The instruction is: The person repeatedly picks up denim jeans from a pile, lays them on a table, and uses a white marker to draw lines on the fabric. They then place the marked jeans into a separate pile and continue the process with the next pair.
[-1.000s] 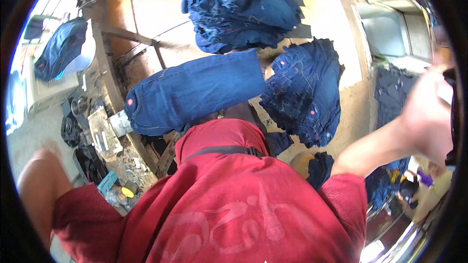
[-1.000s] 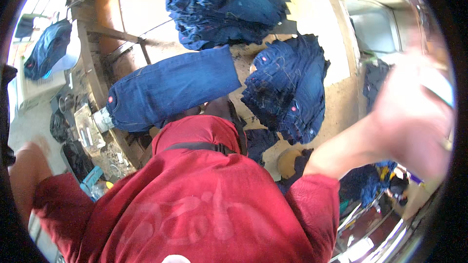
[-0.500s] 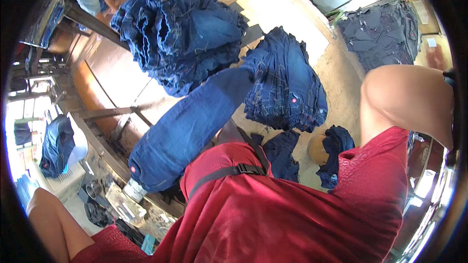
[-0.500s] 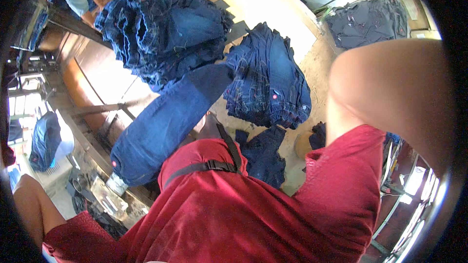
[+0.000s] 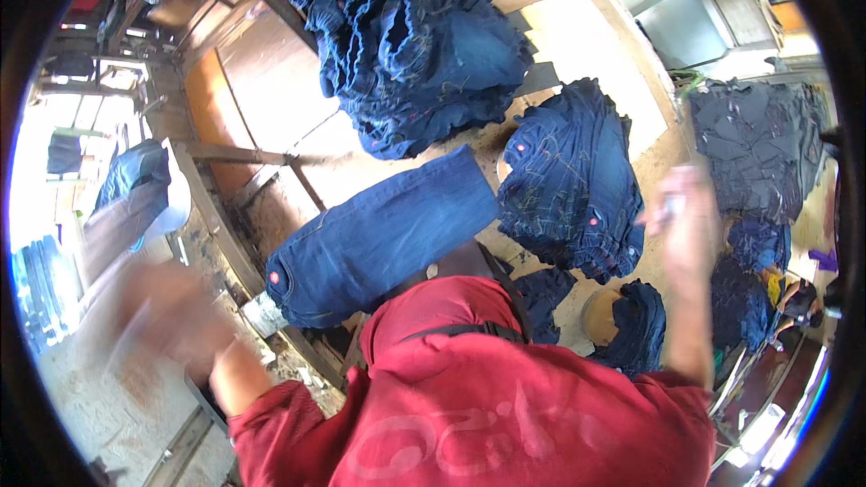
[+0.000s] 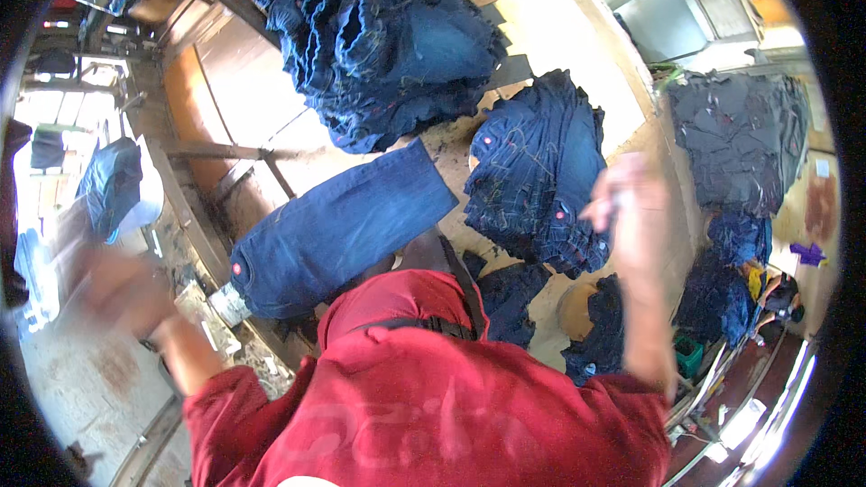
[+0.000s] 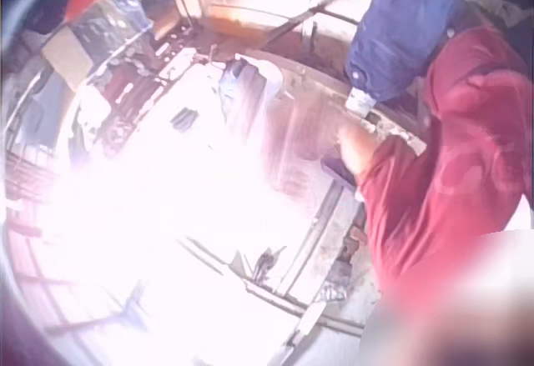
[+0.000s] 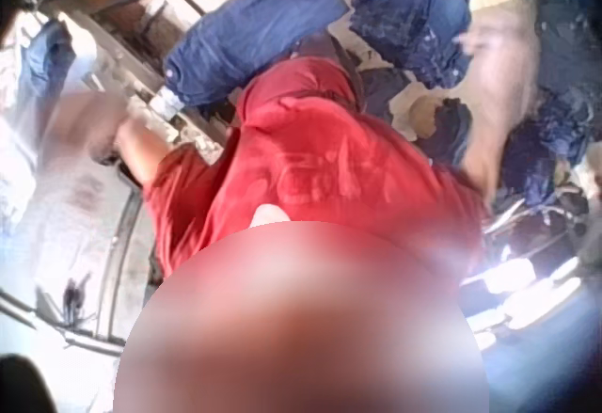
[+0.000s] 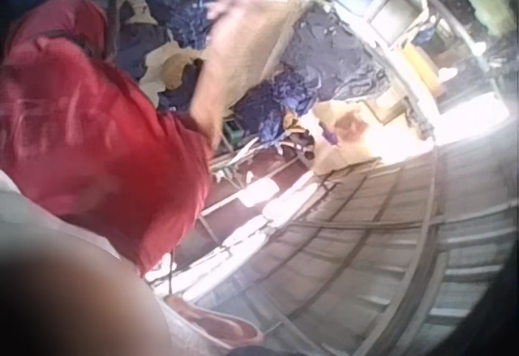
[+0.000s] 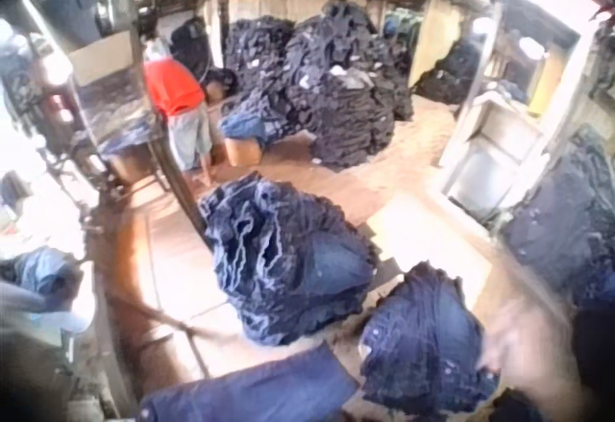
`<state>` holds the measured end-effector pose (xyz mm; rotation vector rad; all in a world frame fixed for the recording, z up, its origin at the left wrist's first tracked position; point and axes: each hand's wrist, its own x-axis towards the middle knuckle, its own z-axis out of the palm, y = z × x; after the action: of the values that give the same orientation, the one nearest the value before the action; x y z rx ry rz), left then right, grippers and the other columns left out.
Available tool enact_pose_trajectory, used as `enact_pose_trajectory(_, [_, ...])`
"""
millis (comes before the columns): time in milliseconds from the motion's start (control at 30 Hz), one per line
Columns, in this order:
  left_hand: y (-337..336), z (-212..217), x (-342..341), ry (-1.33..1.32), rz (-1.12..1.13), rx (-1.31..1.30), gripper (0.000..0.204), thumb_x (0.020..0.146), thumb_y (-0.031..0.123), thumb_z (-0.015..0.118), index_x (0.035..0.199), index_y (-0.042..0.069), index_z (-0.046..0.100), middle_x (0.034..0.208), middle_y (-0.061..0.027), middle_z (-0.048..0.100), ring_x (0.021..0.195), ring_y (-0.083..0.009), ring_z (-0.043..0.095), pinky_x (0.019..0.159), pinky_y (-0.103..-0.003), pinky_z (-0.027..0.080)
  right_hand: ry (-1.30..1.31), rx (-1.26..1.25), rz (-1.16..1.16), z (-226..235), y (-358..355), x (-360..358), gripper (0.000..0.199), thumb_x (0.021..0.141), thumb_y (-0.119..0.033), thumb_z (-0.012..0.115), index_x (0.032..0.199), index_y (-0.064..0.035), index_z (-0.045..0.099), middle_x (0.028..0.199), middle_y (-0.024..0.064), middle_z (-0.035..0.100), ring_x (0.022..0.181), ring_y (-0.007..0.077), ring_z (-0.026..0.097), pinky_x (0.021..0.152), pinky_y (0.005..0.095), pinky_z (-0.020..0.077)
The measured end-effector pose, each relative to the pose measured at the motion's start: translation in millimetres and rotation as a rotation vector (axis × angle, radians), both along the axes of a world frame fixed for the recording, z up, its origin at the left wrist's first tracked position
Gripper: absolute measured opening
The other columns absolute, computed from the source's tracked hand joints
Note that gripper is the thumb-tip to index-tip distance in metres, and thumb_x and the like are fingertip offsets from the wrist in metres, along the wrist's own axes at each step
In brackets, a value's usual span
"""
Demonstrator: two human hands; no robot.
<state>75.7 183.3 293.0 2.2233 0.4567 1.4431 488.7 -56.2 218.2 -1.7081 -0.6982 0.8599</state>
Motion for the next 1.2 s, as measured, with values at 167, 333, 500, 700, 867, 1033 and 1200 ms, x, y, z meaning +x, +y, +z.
enact_pose_trajectory(167, [-63,-279,20,0.642,0.119,-0.244,0.032,0.088,0.020,0.087,0.118,0.010,0.079,0.128,-0.0122,0.075,0.127,-0.0332,0.068,0.112,-0.047,0.052,0.458,-0.379,-0.234,-243,-14,-59,0.024,0.113,-0.039,0.064,0.113,-0.0148,0.065,0.079,-0.0106,0.048,0.061,0.0011,0.042,0.053,0.0214,0.0410])
enact_pose_trajectory(333, [-59,-344,78,0.843,0.273,-0.167,0.098,0.093,0.067,0.073,0.161,0.000,0.046,0.161,-0.0238,0.052,0.151,-0.0427,0.046,0.126,-0.058,0.034,-0.165,-0.151,0.114,-277,11,-104,0.024,0.116,-0.028,0.058,0.125,-0.0068,0.061,0.080,0.0019,0.061,0.057,0.0143,0.053,0.052,0.0330,0.0424])
enact_pose_trajectory(500, [-19,-375,112,1.072,0.077,-0.686,0.090,0.091,0.079,0.067,0.124,-0.004,0.074,0.111,-0.0265,0.078,0.105,-0.0423,0.075,0.097,-0.051,0.058,-0.337,-0.205,0.248,-238,34,-170,0.027,0.108,-0.015,0.069,0.131,-0.0059,0.060,0.084,0.0142,0.074,0.067,0.0237,0.073,0.060,0.0370,0.0541])
enact_pose_trajectory(700, [14,-410,110,0.976,0.025,-0.537,0.077,0.093,0.078,0.065,0.080,0.003,0.077,0.070,-0.0233,0.072,0.071,-0.0409,0.076,0.068,-0.051,0.059,-0.767,0.089,0.285,-249,60,-221,0.020,0.093,-0.008,0.081,0.112,-0.0071,0.078,0.078,0.0069,0.075,0.064,0.0228,0.072,0.059,0.0375,0.0569])
enact_pose_trajectory(867, [40,-413,121,0.919,-0.010,-0.378,0.072,0.095,0.073,0.066,0.086,0.003,0.079,0.060,-0.0211,0.069,0.060,-0.0398,0.075,0.053,-0.047,0.060,-0.958,0.018,0.320,-261,85,-229,0.018,0.089,-0.008,0.080,0.107,-0.0091,0.079,0.070,0.0020,0.070,0.055,0.0192,0.064,0.055,0.0340,0.0524])
enact_pose_trajectory(1033, [42,-420,125,0.906,0.065,-0.530,0.067,0.104,0.060,0.065,0.072,0.003,0.076,0.063,-0.0239,0.069,0.062,-0.0405,0.076,0.056,-0.048,0.060,-0.986,-0.120,0.339,-275,115,-235,0.014,0.089,-0.009,0.079,0.103,-0.0116,0.076,0.067,0.0006,0.069,0.052,0.0187,0.062,0.054,0.0342,0.0520])
enact_pose_trajectory(1200, [40,-432,125,0.832,0.067,-0.530,0.066,0.104,0.056,0.067,0.066,0.002,0.074,0.062,-0.0228,0.069,0.058,-0.0405,0.073,0.057,-0.051,0.059,-0.990,-0.157,0.419,-260,90,-233,0.027,0.087,-0.017,0.079,0.113,-0.0118,0.078,0.066,-0.0001,0.066,0.057,0.0193,0.064,0.054,0.0362,0.0515])
